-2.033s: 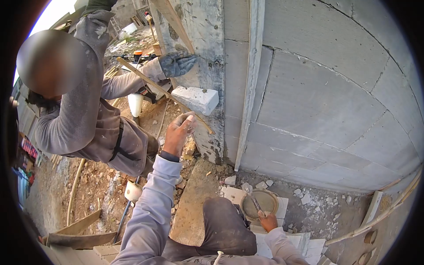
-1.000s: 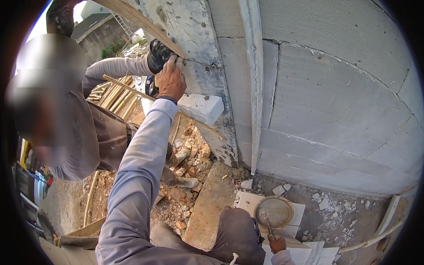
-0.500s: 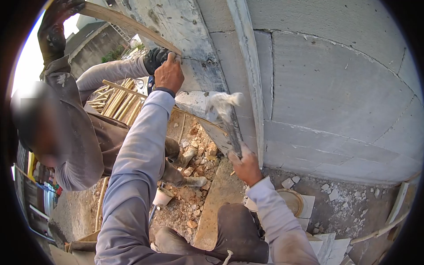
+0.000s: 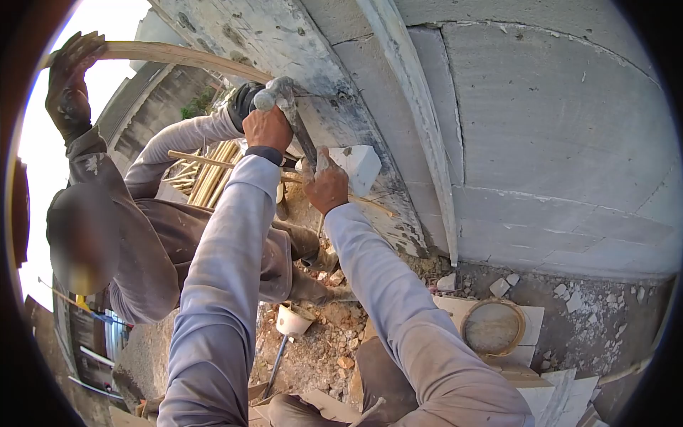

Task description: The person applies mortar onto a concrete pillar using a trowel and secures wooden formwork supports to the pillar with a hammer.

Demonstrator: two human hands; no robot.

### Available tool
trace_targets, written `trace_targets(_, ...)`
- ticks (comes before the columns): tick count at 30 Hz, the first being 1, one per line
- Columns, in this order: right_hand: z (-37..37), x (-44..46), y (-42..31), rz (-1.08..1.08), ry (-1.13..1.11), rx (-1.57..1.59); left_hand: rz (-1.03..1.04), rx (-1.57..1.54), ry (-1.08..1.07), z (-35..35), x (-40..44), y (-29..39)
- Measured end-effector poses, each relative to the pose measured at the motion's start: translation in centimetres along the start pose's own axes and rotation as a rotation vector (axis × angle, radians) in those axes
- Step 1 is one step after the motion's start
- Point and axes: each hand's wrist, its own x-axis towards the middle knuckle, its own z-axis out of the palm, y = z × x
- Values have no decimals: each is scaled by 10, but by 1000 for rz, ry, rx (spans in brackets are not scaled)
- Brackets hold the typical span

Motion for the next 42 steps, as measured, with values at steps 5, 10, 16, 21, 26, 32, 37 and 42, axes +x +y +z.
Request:
trace_targets(5,13,5,-5,151,-96,23,-14,-41,40,2,6,-7)
trace_targets(10,35,-1,-9,123,16,62,-24,-103,27,-2,11,-14)
trace_targets(16,13,1,-56,383,-130,259,124,-119,26,-3,9,-17)
trace_targets(21,9,5,-83,358,-88,356,176,-243,71,-3,4,-23)
trace_targets(26,-8,10,-87,472,-202,357,181,-253,91,10,7,-28)
trace_targets(32,-10,13,-86,584,-259,433,169,-328,100,13,3,-32)
trace_targets(37,-23,14,-85,548,-273,351,351,-299,8,12,18,-50)
trace_targets(42,-28,14,-82,545,-291,331,417,-284,-70,-7,29,-43)
